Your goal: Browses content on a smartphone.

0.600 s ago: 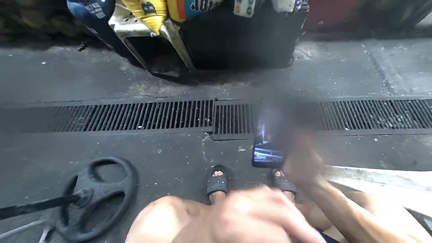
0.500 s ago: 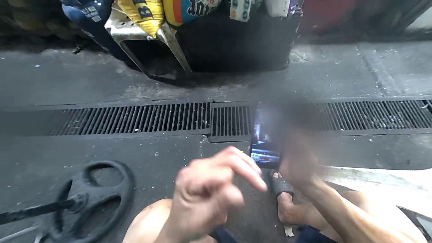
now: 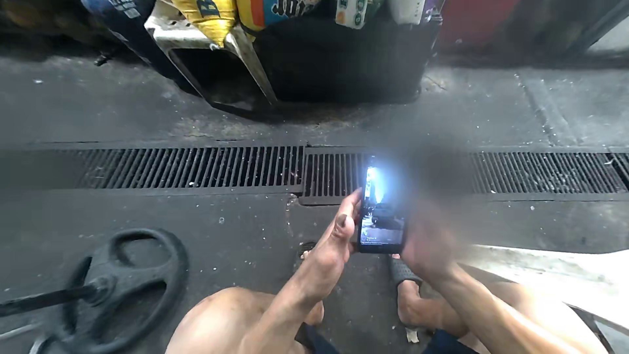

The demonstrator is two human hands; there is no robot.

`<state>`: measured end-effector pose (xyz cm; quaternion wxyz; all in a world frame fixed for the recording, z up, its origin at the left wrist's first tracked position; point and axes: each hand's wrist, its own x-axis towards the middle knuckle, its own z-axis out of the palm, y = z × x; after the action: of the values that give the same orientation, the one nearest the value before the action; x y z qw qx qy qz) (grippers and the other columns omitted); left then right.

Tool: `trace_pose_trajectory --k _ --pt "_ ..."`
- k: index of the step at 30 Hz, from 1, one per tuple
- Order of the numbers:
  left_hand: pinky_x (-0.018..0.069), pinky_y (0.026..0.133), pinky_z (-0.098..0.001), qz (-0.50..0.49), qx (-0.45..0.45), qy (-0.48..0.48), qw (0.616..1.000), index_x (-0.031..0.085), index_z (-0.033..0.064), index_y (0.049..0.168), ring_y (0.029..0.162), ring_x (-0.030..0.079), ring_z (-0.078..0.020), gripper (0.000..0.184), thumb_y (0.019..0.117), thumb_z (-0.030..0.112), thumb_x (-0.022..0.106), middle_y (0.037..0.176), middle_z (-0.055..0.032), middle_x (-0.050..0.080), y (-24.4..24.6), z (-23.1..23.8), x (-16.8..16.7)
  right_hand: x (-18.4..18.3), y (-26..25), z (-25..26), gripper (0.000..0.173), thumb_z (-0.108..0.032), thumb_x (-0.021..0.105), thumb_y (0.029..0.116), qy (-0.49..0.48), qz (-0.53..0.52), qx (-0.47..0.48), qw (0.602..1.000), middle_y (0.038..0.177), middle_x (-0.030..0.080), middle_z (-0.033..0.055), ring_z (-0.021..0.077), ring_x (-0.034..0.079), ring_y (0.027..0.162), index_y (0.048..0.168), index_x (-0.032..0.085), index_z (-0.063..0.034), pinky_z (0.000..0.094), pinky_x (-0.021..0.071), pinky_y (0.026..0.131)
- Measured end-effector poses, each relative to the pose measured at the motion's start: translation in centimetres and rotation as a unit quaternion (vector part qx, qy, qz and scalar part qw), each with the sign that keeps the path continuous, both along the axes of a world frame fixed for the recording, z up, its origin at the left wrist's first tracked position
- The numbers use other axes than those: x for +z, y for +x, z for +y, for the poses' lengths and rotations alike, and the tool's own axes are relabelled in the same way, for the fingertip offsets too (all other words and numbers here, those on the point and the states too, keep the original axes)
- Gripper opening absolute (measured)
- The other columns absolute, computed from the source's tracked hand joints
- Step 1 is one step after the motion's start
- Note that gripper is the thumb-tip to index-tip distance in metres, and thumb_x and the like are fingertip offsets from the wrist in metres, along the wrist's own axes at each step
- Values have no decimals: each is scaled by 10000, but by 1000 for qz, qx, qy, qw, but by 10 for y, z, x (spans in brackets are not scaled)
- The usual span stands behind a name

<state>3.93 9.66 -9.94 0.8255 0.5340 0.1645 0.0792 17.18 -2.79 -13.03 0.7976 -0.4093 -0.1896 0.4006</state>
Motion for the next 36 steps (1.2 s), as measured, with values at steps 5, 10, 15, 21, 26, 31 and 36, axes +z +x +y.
trace_pose_trajectory --k 5,10,15,21,26,31,36 --pt "513 1083 -497 -36 -14 -44 998 63 55 1620 1410 476 -294 1199 834 841 512 1593 -168 363 1 -2 -8 -1 -1 0 770 -580 517 996 -16 -8 -3 1000 1346 622 130 208 619 1242 1476 385 7 428 513 1074" --pt "481 1110 -517 -58 -12 -59 996 93 40 1602 1411 469 -309 1179 839 828 526 1568 -187 385 -1 -1 -13 -2 -2 0 718 -583 503 1001 -15 -21 5 1000 1303 641 115 200 635 1208 1440 432 -20 420 527 1052" --pt "515 1047 -579 -64 -35 -81 994 45 93 1606 1394 484 -346 1145 855 802 539 1573 -178 379 -5 0 -14 -1 -1 -1 749 -607 498 998 -24 -32 19 999 1307 641 122 208 636 1208 1453 424 -17 431 532 1047" --pt "588 925 -568 -53 -58 -69 995 -69 143 1621 1363 511 -382 1174 853 838 485 1605 -186 329 -6 0 -16 -2 -1 -2 714 -583 485 1012 -10 -33 29 999 1298 641 121 206 638 1199 1449 423 -22 429 532 1042" --pt "594 913 -543 -49 -59 -73 994 -26 150 1625 1358 516 -365 1165 845 845 489 1597 -174 346 -8 3 -17 -5 -3 -1 729 -579 500 1005 -7 -23 33 999 1306 638 135 217 636 1205 1461 416 -16 439 527 1049" --pt "614 854 -489 -40 -47 -77 995 110 127 1604 1300 567 -340 1121 837 861 468 1520 -160 454 -8 4 -18 -9 -5 -2 730 -577 511 1002 2 -26 49 998 1299 637 116 201 637 1193 1456 410 -14 422 532 1040" --pt "608 854 -492 -40 -43 -100 993 159 152 1588 1284 574 -342 1081 834 853 490 1494 -156 476 -9 5 -20 -10 -5 -2 728 -616 506 991 -21 -30 54 998 1236 663 127 215 665 1140 1415 449 -26 434 558 999"
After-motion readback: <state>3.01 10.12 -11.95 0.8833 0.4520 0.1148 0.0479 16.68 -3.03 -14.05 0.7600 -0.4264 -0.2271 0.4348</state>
